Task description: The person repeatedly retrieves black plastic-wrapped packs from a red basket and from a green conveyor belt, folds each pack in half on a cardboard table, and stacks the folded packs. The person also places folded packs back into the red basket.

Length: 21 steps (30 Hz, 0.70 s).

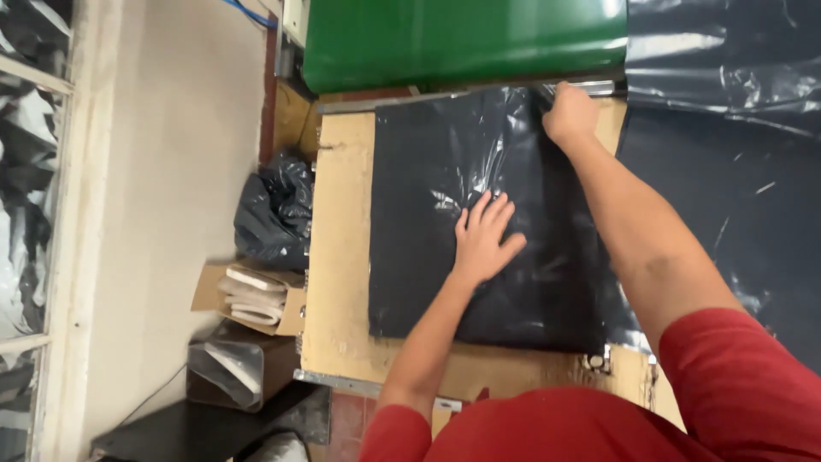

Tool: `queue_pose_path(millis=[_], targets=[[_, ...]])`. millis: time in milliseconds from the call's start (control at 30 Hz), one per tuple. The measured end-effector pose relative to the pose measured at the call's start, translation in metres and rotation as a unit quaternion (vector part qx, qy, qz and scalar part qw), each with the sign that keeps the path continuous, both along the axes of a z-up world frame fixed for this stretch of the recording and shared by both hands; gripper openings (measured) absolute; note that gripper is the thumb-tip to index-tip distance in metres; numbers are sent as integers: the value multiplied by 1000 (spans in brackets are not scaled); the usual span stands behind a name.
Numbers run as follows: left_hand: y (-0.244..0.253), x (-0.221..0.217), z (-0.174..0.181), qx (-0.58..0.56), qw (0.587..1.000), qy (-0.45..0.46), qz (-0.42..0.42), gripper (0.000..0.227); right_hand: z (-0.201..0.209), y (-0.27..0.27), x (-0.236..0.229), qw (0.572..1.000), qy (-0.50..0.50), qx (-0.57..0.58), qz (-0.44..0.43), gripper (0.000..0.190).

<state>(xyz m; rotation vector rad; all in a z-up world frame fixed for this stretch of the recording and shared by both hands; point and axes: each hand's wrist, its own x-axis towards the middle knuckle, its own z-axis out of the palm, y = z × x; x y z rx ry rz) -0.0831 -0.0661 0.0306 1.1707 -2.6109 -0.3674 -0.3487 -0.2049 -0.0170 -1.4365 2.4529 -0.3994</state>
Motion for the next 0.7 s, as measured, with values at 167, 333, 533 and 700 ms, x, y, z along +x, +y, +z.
queue_pose_path(millis=[167, 333, 533, 700], targets=[[-79, 42, -43, 637, 581, 481, 157, 100, 94, 110, 52, 921, 25, -336, 196, 19], [-103, 160, -25, 764, 291, 541, 199, 112, 105, 298, 101, 920, -20, -306, 245, 11], [-112, 247, -84, 639, 480, 526, 290, 70, 41, 378, 132, 967, 59, -97, 229, 38], [-64, 199, -49, 381, 764, 378, 358, 69, 88, 360, 156, 981, 54, 56, 179, 47]])
